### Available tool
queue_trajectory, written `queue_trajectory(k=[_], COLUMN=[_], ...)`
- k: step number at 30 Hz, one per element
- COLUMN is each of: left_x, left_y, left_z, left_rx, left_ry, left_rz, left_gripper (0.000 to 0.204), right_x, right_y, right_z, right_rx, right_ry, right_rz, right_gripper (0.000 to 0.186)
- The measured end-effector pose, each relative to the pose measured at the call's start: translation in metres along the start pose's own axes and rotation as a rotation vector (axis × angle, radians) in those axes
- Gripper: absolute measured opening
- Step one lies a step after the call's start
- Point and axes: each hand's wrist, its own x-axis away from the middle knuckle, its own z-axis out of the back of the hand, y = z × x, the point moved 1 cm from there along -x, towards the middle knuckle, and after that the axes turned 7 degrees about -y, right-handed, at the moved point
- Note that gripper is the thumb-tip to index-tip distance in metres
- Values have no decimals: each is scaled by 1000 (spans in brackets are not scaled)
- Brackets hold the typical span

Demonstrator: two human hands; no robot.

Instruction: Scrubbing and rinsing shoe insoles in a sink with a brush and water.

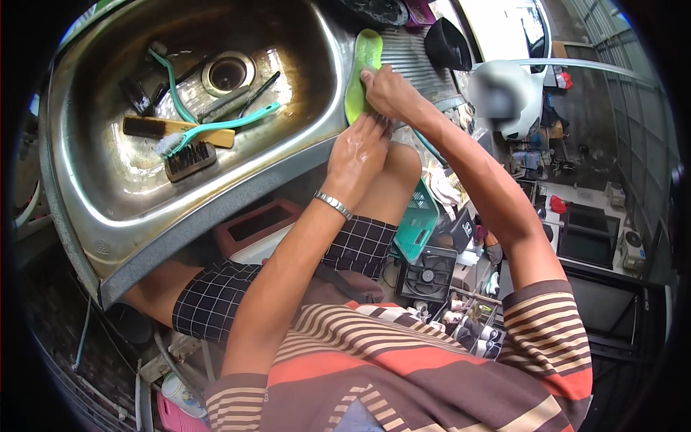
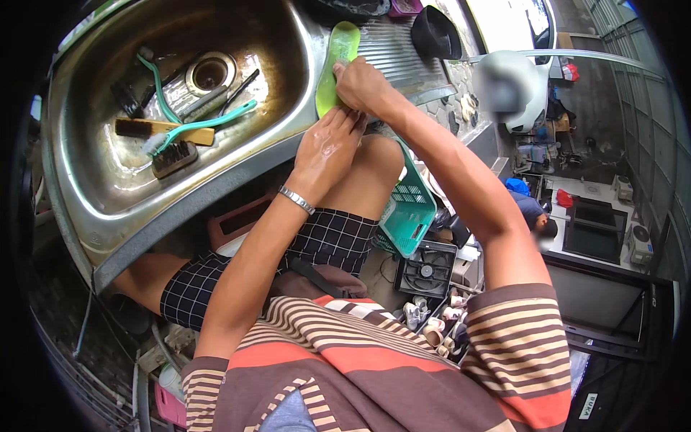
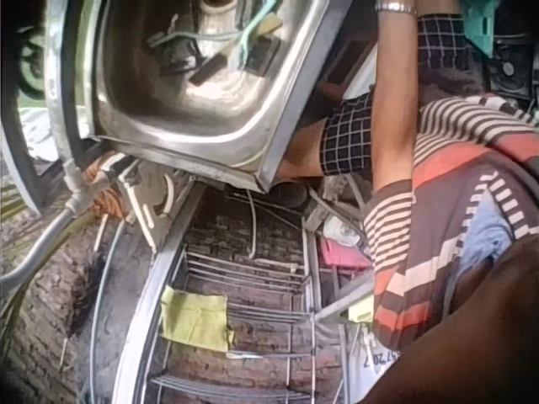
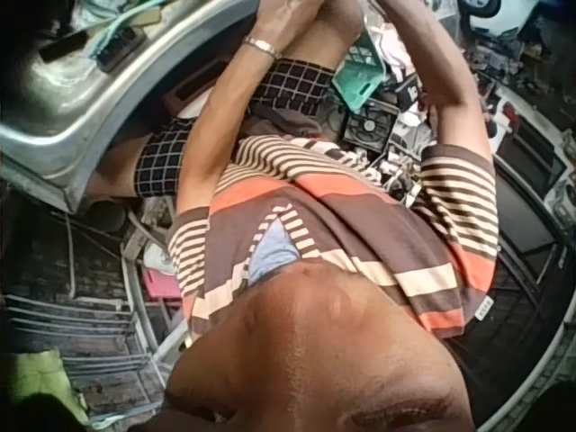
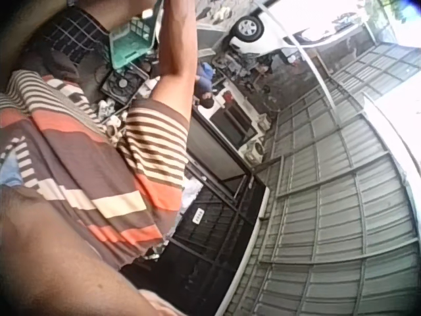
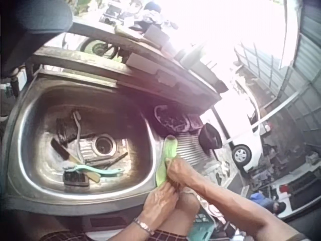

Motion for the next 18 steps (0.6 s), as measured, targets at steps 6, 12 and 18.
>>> queue_trajectory(k=[6,12,18], left_x=[-8,3,2], left_y=[0,-7,-4], left_z=[-1,-17,-25], left_rx=[2,-140,-16], left_ry=[99,253,134], left_rz=[-62,-83,-4], left_gripper=[41,36,26], right_x=[-10,11,9], right_y=[6,-23,-16], right_z=[8,17,31], right_rx=[-153,-411,-243], right_ry=[-231,-326,-440], right_rz=[-134,-301,-46], right_gripper=[41,37,46])
